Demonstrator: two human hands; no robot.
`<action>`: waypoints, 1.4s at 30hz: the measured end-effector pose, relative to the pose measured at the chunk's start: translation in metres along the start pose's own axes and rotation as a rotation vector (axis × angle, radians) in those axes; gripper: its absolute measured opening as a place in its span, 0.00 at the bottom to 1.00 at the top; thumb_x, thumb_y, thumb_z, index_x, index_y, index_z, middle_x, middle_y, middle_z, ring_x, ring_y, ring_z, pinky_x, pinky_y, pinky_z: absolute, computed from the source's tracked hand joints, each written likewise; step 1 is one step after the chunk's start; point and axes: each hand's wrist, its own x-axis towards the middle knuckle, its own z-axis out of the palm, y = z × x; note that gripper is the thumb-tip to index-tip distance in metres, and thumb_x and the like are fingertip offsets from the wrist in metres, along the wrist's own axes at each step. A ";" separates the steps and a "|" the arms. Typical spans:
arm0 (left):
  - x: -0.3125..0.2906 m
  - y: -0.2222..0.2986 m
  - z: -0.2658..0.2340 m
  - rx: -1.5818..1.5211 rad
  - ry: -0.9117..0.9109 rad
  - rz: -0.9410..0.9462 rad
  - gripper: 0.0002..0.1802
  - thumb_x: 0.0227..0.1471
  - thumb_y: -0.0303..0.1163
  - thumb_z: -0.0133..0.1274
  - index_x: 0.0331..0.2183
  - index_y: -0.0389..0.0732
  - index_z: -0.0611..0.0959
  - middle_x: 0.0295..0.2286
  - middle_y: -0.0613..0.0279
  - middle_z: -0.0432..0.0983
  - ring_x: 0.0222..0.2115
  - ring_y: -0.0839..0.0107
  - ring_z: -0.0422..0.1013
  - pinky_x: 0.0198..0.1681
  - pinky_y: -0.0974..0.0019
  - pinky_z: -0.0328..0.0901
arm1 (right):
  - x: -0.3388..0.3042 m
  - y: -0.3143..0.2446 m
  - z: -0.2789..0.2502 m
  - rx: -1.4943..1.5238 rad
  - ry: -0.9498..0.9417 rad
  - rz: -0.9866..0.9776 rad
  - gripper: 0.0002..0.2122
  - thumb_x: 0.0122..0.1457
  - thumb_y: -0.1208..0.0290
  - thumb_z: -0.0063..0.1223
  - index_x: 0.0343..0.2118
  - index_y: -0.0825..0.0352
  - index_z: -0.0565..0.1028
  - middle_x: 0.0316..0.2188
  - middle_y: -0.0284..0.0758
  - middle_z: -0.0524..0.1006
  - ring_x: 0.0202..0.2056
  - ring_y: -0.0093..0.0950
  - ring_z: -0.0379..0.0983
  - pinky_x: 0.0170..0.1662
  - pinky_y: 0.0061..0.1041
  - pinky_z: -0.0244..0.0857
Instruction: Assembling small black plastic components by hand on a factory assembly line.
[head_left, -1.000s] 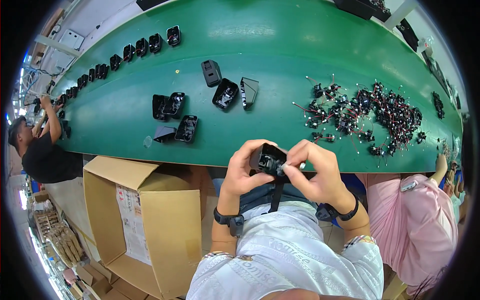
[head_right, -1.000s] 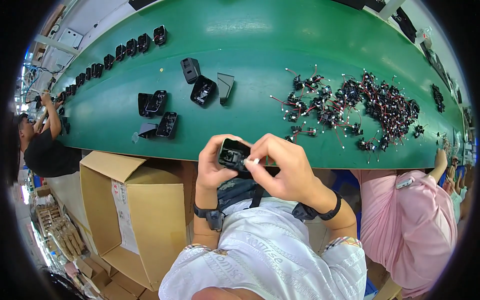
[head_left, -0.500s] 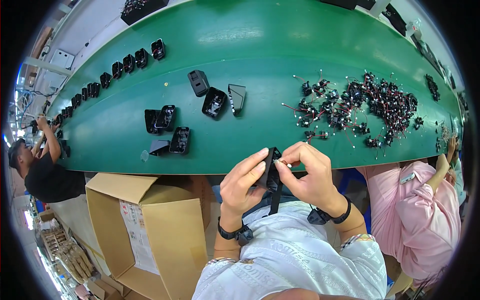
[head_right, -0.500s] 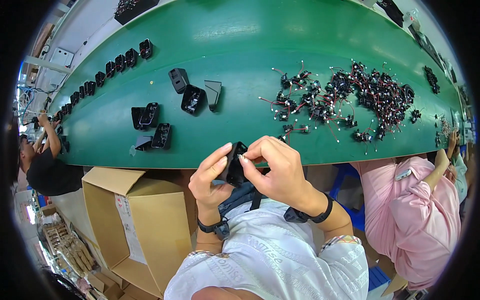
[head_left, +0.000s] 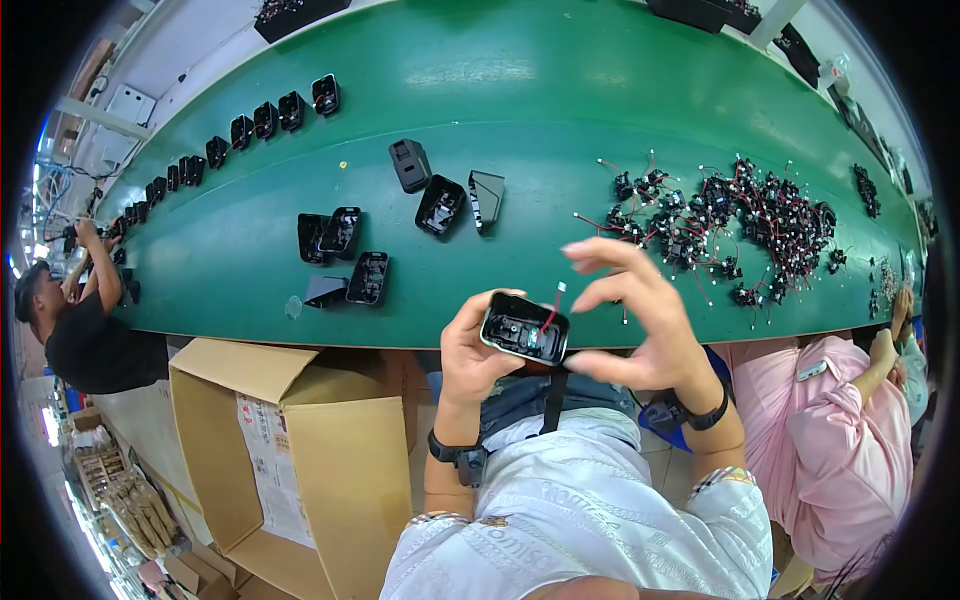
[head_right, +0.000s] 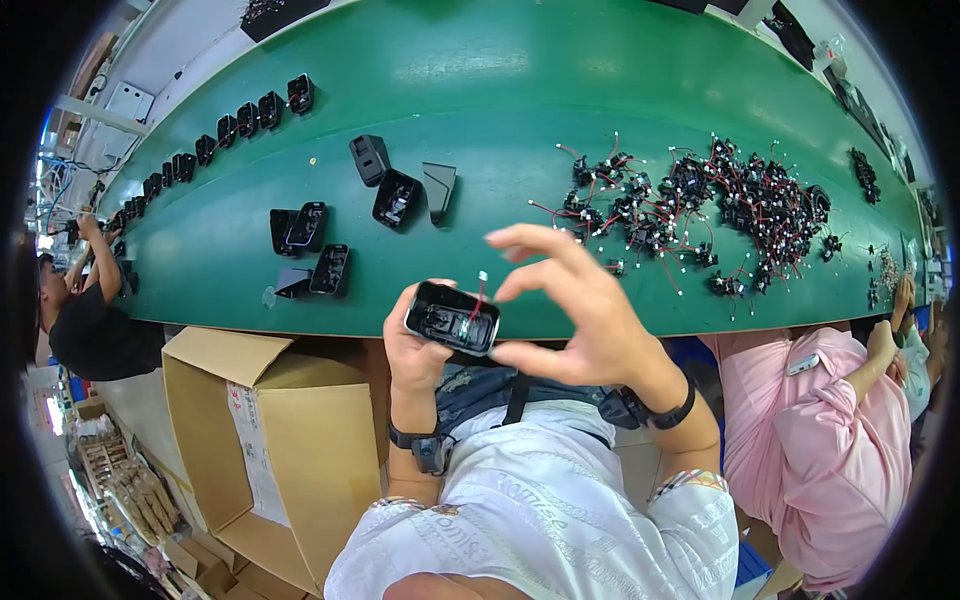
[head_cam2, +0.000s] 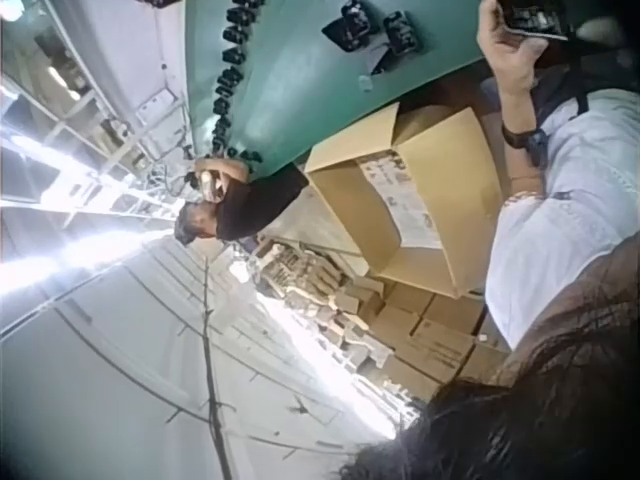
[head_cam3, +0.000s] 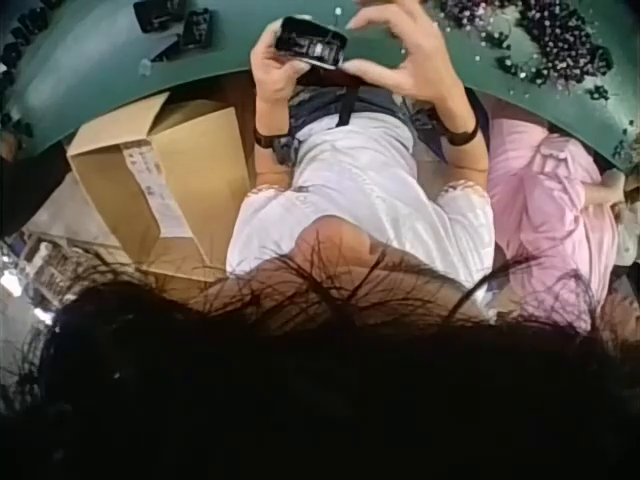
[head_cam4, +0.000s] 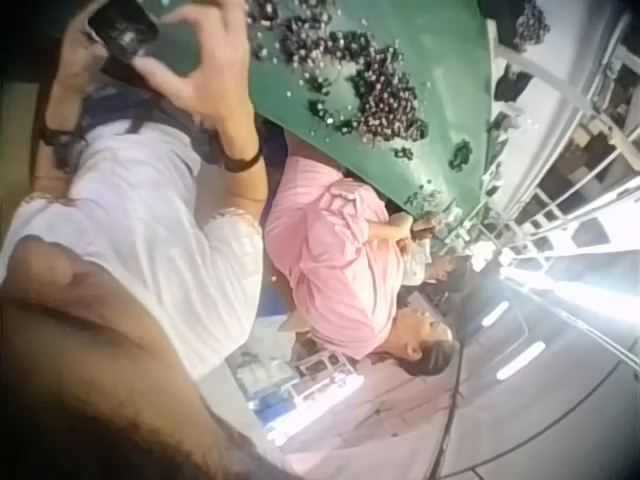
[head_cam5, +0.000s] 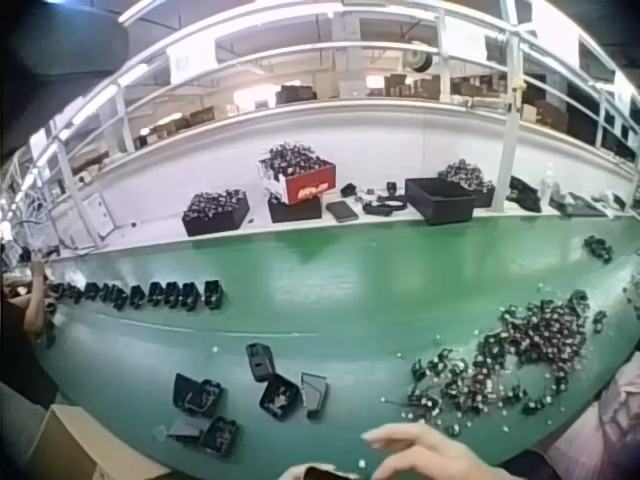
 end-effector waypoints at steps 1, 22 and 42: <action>0.003 0.003 0.004 -0.051 -0.022 -0.057 0.46 0.44 0.38 0.75 0.59 0.31 0.71 0.54 0.56 0.73 0.52 0.66 0.74 0.57 0.63 0.68 | 0.005 0.002 0.003 0.041 -0.113 -0.024 0.22 0.45 0.65 0.75 0.40 0.65 0.76 0.63 0.47 0.68 0.56 0.44 0.71 0.57 0.41 0.67; 0.013 0.050 -0.064 1.509 0.713 0.726 0.14 0.48 0.23 0.59 0.40 0.36 0.79 0.46 0.49 0.75 0.53 0.45 0.67 0.59 0.46 0.60 | 0.382 0.173 0.145 -0.605 -0.351 -0.128 0.15 0.44 0.65 0.73 0.27 0.64 0.76 0.56 0.43 0.73 0.52 0.46 0.71 0.54 0.39 0.69; 0.019 0.042 -0.074 1.556 0.456 0.669 0.11 0.46 0.19 0.63 0.35 0.38 0.84 0.39 0.59 0.81 0.45 0.53 0.76 0.50 0.54 0.68 | 0.066 0.025 -0.088 -0.691 -0.473 0.114 0.07 0.53 0.68 0.64 0.33 0.63 0.79 0.29 0.36 0.78 0.33 0.40 0.77 0.36 0.38 0.71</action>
